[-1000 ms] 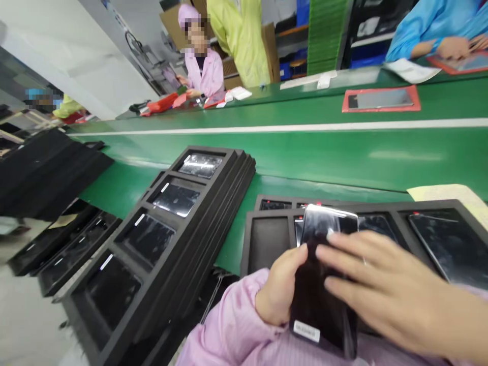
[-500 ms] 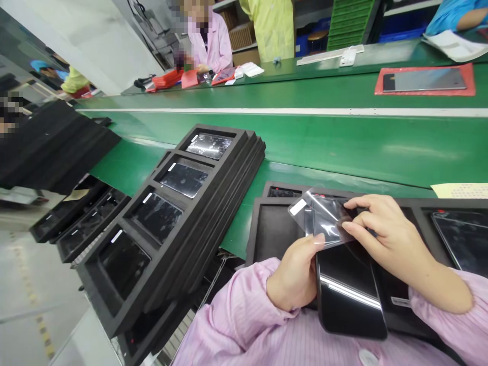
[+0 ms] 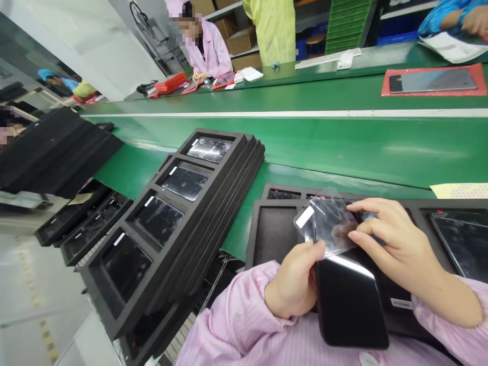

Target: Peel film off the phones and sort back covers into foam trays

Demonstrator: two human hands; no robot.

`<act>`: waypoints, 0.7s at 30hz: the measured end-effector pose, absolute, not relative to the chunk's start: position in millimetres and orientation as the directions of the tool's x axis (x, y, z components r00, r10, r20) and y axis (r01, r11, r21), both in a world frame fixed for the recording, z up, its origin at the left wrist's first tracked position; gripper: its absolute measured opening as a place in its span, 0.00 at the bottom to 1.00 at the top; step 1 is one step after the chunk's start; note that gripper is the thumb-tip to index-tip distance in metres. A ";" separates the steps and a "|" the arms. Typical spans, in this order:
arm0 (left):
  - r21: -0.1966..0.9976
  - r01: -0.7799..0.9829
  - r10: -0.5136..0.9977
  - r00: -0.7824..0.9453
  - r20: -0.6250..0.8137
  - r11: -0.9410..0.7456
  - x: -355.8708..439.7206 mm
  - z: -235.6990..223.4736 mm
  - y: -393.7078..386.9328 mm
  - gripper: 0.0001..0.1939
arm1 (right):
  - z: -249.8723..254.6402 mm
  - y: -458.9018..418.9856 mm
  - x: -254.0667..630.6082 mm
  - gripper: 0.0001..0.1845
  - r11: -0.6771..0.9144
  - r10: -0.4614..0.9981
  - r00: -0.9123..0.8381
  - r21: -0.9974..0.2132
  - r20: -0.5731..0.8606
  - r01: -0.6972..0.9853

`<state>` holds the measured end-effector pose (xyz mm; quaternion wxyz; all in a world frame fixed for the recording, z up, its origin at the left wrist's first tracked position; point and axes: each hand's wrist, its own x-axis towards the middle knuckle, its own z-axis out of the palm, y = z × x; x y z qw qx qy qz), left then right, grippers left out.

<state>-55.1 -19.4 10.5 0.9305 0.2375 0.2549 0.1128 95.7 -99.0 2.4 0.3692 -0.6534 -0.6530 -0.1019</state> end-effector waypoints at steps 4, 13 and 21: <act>0.479 -0.074 0.310 0.845 -0.436 0.875 -56.4 13.1 -20.3 0.16 | 8.9 -102.8 96.4 0.11 0.137 0.777 0.112 -0.341 0.619 0.930; 0.434 -0.072 0.259 0.885 -0.388 0.898 -57.2 13.9 -20.3 0.14 | 18.7 -105.8 90.1 0.10 0.111 0.766 0.158 -0.370 0.623 0.922; 0.397 -0.063 0.229 0.894 -0.386 0.916 -57.9 10.8 -19.4 0.13 | 22.7 -109.1 83.1 0.10 0.069 0.763 0.226 -0.424 0.605 0.903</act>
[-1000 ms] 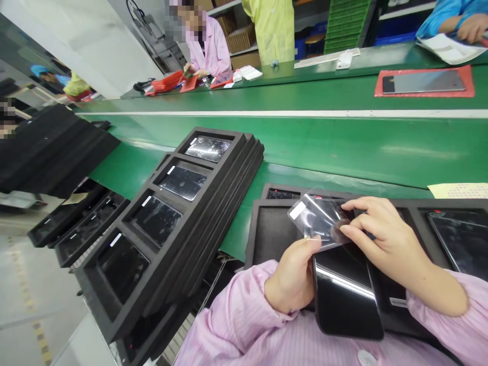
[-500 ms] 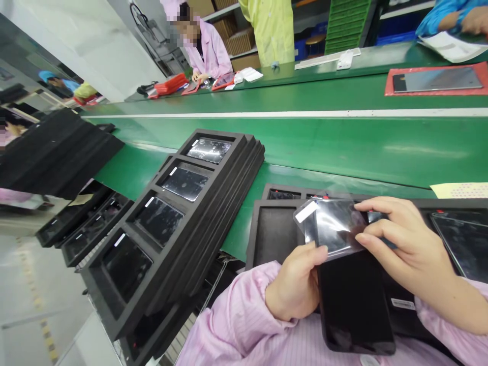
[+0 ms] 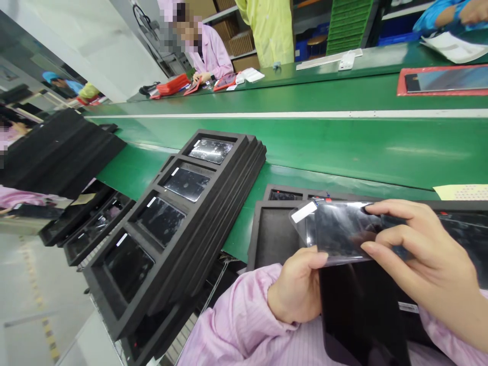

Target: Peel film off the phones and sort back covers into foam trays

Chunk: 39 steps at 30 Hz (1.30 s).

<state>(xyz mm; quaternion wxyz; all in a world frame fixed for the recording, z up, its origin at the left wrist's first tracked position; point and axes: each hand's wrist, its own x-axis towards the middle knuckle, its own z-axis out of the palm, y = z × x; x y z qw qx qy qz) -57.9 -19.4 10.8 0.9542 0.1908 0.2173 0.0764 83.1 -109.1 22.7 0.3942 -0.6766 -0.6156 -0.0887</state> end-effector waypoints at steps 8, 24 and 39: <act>0.450 -0.115 0.290 0.894 -0.342 0.886 -54.3 12.3 -20.5 0.17 | 6.4 -105.6 79.2 0.11 -0.045 0.725 0.521 -0.724 0.451 0.689; 0.519 -0.079 0.312 0.871 -0.380 0.851 -38.6 32.4 -19.7 0.18 | 28.2 -126.9 84.6 0.05 -0.120 0.603 0.423 -0.448 0.677 0.886; 0.518 -0.078 0.300 0.883 -0.361 0.852 -41.4 42.9 -19.8 0.15 | 39.4 -126.8 61.4 0.14 0.247 0.830 -0.151 -0.111 0.537 0.963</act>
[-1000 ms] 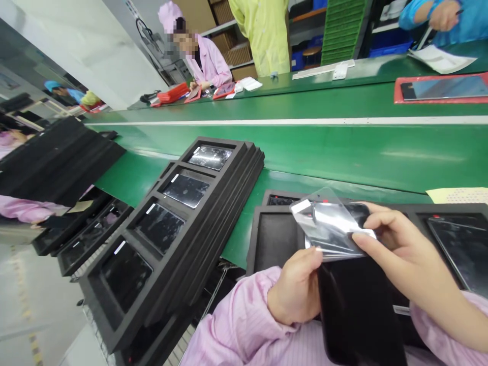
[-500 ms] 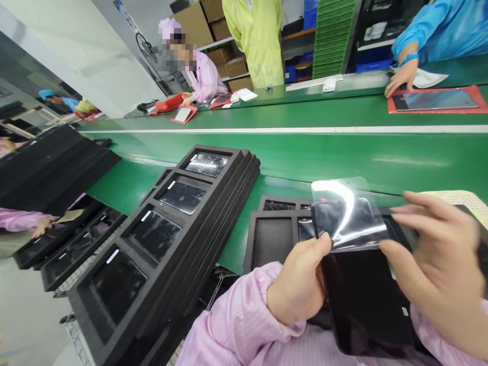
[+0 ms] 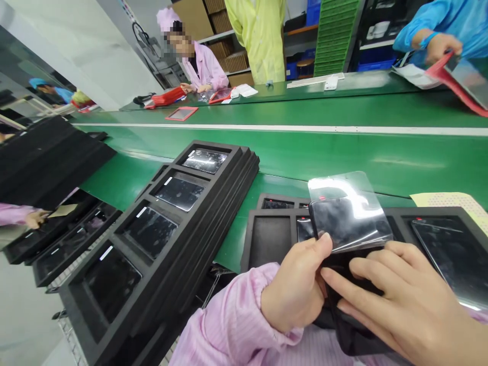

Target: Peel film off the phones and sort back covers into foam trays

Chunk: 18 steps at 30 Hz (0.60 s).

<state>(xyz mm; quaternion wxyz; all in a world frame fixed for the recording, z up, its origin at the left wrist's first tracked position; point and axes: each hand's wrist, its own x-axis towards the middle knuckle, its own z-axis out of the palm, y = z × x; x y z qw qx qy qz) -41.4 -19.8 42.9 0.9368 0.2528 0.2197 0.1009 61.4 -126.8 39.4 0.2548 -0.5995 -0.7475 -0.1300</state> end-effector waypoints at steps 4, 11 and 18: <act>0.504 -0.052 0.275 0.883 -0.380 0.862 -42.2 43.3 -19.0 0.16 | 41.9 -129.6 62.5 0.20 0.292 0.834 -0.173 -0.154 0.524 0.944; 0.460 -0.045 0.236 0.900 -0.367 0.887 -42.2 45.3 -19.0 0.14 | 52.8 -128.1 64.2 0.25 0.318 0.837 -0.221 -0.115 0.501 0.941; 0.437 -0.004 0.195 0.899 -0.392 0.900 -43.3 45.2 -18.1 0.15 | 46.1 -128.7 54.5 0.24 0.253 0.803 -0.161 -0.083 0.574 0.964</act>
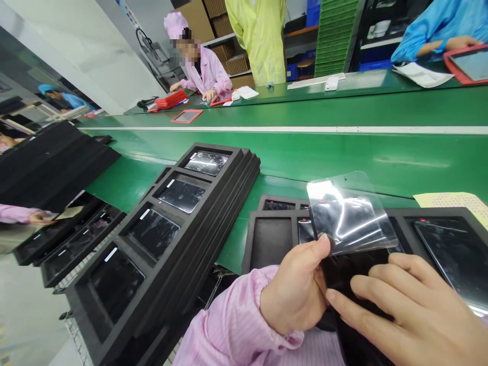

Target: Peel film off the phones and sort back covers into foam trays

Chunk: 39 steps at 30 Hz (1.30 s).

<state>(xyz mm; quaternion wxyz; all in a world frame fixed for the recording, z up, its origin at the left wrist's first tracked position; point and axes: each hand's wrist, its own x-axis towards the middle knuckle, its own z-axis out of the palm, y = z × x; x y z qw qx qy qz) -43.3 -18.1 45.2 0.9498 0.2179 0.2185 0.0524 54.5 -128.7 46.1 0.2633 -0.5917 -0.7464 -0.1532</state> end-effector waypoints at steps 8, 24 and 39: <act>0.424 -0.008 0.198 0.892 -0.406 0.906 -44.0 44.0 -16.7 0.17 | 45.9 -133.8 51.3 0.24 0.232 0.835 -0.207 0.014 0.511 0.973; 0.479 -0.011 0.236 0.879 -0.414 0.878 -44.5 46.8 -23.1 0.13 | 52.3 -131.8 56.7 0.22 0.301 0.805 -0.227 -0.047 0.548 0.953; 0.432 -0.017 0.216 0.883 -0.416 0.902 -42.6 46.4 -21.8 0.16 | 44.2 -134.3 53.1 0.23 0.334 0.828 -0.146 -0.268 0.541 0.904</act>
